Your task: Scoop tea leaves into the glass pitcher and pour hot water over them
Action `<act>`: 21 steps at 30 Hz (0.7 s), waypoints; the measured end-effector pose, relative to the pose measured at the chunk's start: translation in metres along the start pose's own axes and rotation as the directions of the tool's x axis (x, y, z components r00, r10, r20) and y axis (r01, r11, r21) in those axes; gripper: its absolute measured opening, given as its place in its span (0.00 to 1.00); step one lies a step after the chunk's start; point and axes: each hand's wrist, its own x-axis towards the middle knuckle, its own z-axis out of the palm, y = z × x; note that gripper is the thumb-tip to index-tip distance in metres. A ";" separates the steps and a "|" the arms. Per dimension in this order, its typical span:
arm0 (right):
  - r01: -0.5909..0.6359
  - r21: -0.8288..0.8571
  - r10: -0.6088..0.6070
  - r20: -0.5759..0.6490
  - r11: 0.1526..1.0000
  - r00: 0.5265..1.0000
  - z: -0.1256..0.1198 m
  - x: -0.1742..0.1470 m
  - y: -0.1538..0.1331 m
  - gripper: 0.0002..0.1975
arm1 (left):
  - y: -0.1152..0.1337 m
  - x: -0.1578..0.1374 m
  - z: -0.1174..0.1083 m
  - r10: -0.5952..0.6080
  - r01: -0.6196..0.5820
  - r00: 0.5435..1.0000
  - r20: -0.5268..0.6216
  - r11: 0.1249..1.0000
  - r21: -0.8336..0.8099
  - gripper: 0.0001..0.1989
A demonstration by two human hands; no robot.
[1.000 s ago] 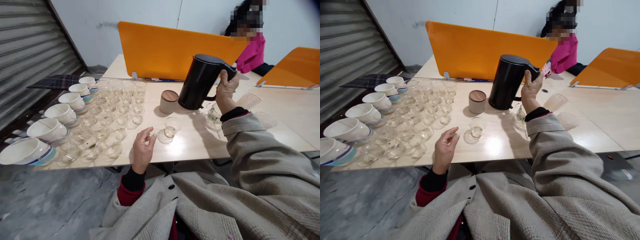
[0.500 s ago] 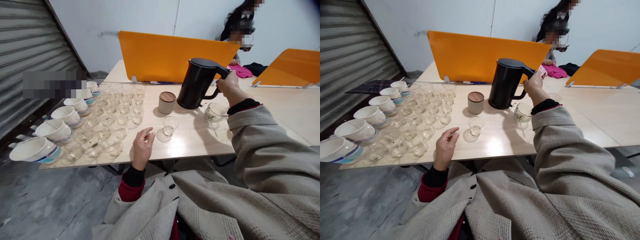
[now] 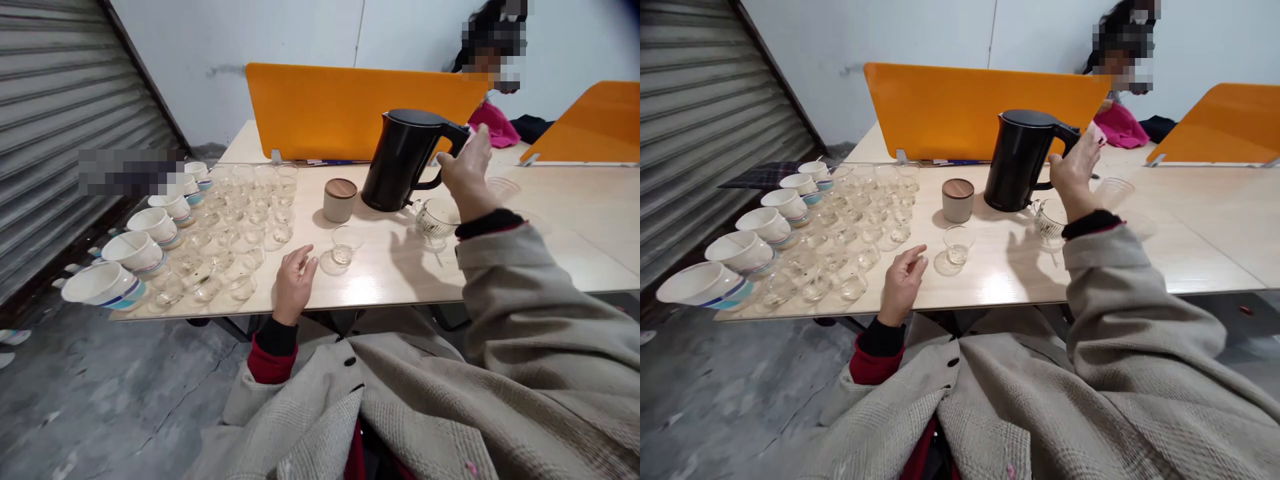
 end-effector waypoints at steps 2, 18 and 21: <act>0.017 0.076 -0.020 0.042 0.997 0.999 -0.011 -0.050 -0.013 0.39 | -0.002 0.001 0.000 0.036 -0.039 0.998 0.056 0.997 0.062 0.20; 0.114 0.353 -0.313 0.580 0.929 0.752 -0.002 -0.237 -0.082 0.21 | 0.004 0.010 0.015 0.133 -0.271 0.909 0.396 0.910 0.314 0.33; 0.115 0.369 -0.322 0.569 0.922 0.757 0.000 -0.239 -0.081 0.21 | 0.007 0.008 0.014 0.110 -0.246 0.908 0.405 0.921 0.303 0.32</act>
